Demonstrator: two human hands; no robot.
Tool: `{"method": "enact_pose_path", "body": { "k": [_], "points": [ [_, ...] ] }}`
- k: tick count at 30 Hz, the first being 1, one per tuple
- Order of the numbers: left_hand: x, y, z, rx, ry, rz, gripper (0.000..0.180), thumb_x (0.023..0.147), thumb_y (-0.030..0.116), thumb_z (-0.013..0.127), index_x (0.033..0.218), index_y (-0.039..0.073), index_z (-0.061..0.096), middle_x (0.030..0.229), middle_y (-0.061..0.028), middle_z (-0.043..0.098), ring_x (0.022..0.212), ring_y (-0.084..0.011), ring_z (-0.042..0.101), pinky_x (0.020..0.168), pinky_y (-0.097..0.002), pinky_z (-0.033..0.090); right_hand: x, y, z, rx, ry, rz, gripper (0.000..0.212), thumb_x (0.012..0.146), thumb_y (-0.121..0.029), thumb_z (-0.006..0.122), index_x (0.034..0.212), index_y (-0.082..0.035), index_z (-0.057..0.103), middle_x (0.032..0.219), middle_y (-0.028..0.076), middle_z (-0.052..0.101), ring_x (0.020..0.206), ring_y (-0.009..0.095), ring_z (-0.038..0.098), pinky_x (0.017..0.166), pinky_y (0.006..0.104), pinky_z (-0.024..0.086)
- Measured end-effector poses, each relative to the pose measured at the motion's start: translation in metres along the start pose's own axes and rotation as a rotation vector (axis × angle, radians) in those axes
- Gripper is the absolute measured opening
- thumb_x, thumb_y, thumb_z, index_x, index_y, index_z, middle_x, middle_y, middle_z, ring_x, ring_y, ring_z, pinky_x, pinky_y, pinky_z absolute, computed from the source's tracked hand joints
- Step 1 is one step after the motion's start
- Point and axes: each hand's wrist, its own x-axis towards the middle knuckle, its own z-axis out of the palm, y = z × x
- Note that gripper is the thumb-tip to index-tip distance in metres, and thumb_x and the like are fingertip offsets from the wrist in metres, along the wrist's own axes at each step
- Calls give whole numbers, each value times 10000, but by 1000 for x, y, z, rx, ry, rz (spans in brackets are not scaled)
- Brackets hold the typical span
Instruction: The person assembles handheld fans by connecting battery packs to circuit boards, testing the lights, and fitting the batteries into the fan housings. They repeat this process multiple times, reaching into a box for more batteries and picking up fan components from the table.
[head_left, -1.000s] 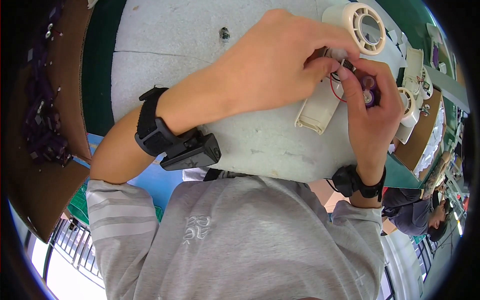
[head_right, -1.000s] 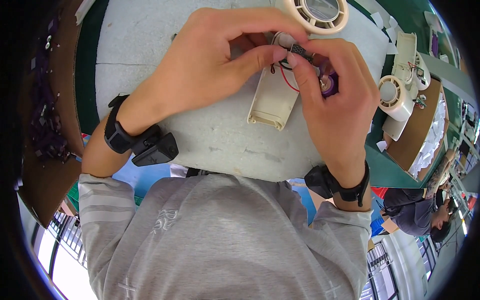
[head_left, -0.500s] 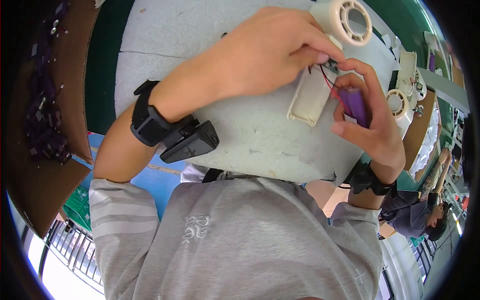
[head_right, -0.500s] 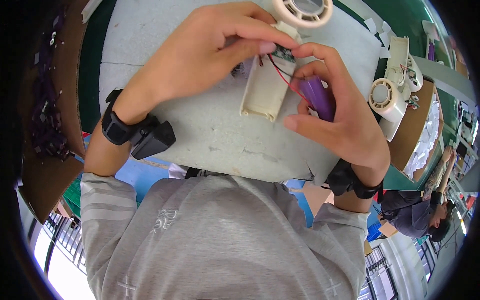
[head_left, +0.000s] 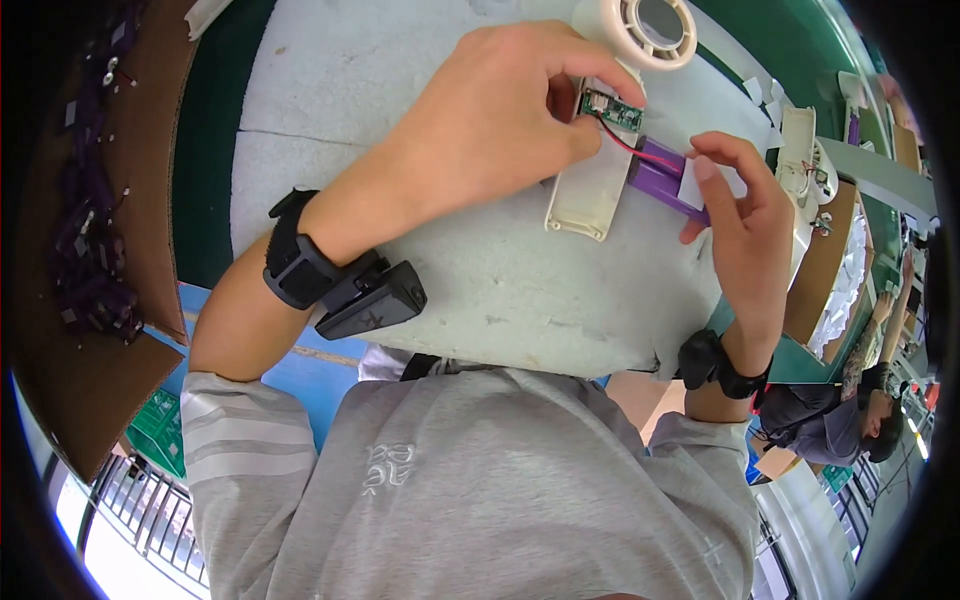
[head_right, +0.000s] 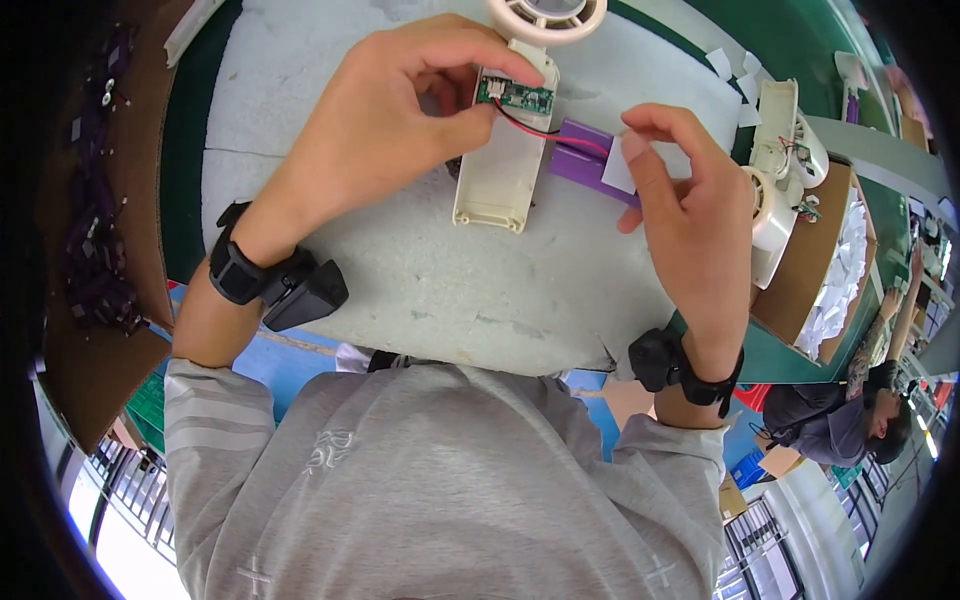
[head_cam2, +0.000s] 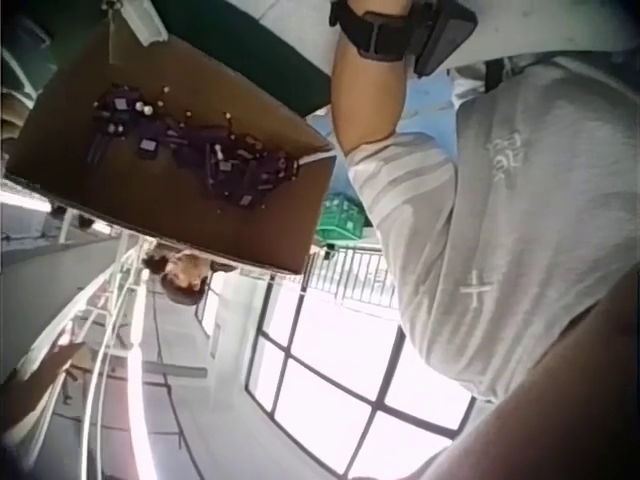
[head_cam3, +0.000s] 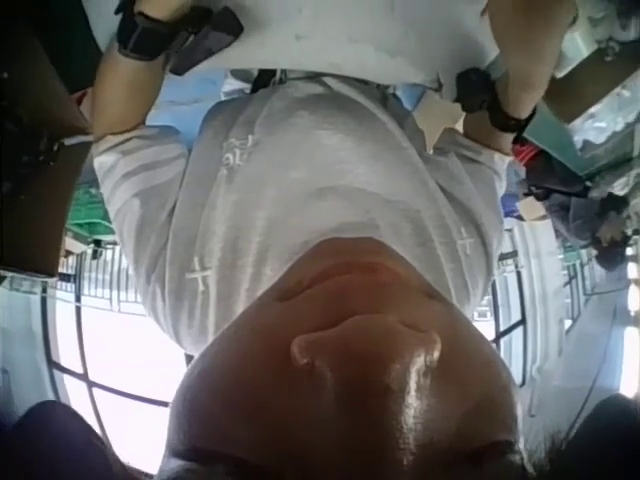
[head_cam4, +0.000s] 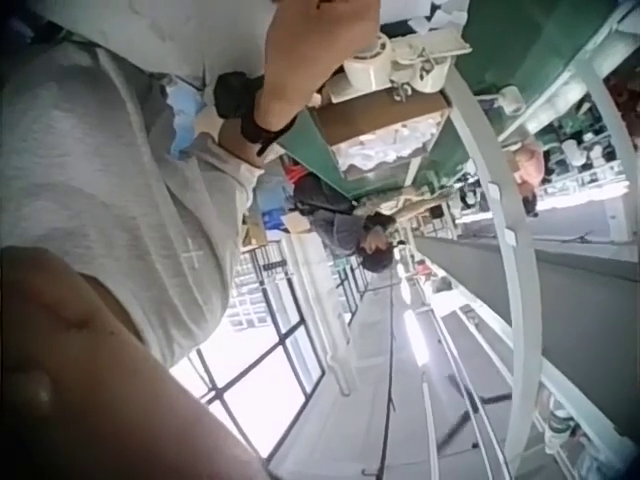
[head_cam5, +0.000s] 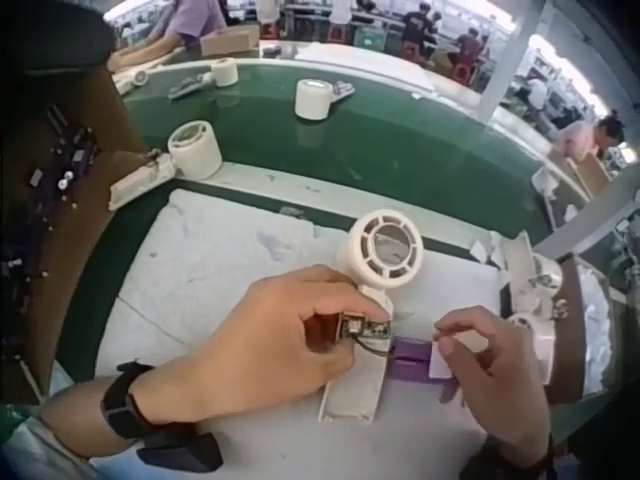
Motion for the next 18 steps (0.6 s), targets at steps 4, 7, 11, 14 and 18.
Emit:
{"method": "enact_pose_path", "body": {
  "k": [4, 7, 11, 14, 18],
  "points": [
    [0, 1, 0, -38, -6, 53, 304, 778, -45, 557, 1012, 82, 704, 1031, -39, 638, 752, -113, 575, 675, -216, 467, -4, -6, -5, -375, 135, -91, 212, 833, -48, 693, 1034, -2, 643, 957, 86, 664, 578, 151, 628, 532, 265, 484],
    [1, 2, -2, -60, -6, 100, 307, 761, -52, 570, 1013, 66, 699, 1007, -54, 637, 746, -115, 575, 670, -223, 470, -7, 4, -9, -533, 90, -569, 175, 772, -11, 727, 940, 11, 682, 972, 96, 687, 685, 163, 644, 561, 277, 496],
    [0, 3, -2, -77, 0, 75, 317, 753, -59, 575, 1017, 68, 697, 999, -78, 643, 746, -134, 588, 667, -237, 479, -13, 0, 1, -532, 104, -606, 132, 741, 5, 729, 864, 28, 685, 965, 125, 688, 759, 218, 648, 642, 325, 517],
    [-3, 5, -3, -85, 1, 89, 322, 752, -62, 576, 1021, 68, 696, 997, -92, 646, 749, -147, 596, 667, -249, 486, -18, -4, 6, -630, 66, -615, 144, 734, 21, 721, 871, 32, 678, 996, 147, 685, 755, 270, 643, 655, 348, 523],
    [-4, 3, 0, -74, -4, 117, 327, 752, -67, 574, 1027, 64, 694, 999, -105, 651, 755, -161, 605, 670, -261, 495, -21, -7, 13, -741, 85, -670, 132, 723, 22, 705, 838, 53, 651, 997, 176, 676, 755, 293, 634, 670, 357, 529]
  ]
}}
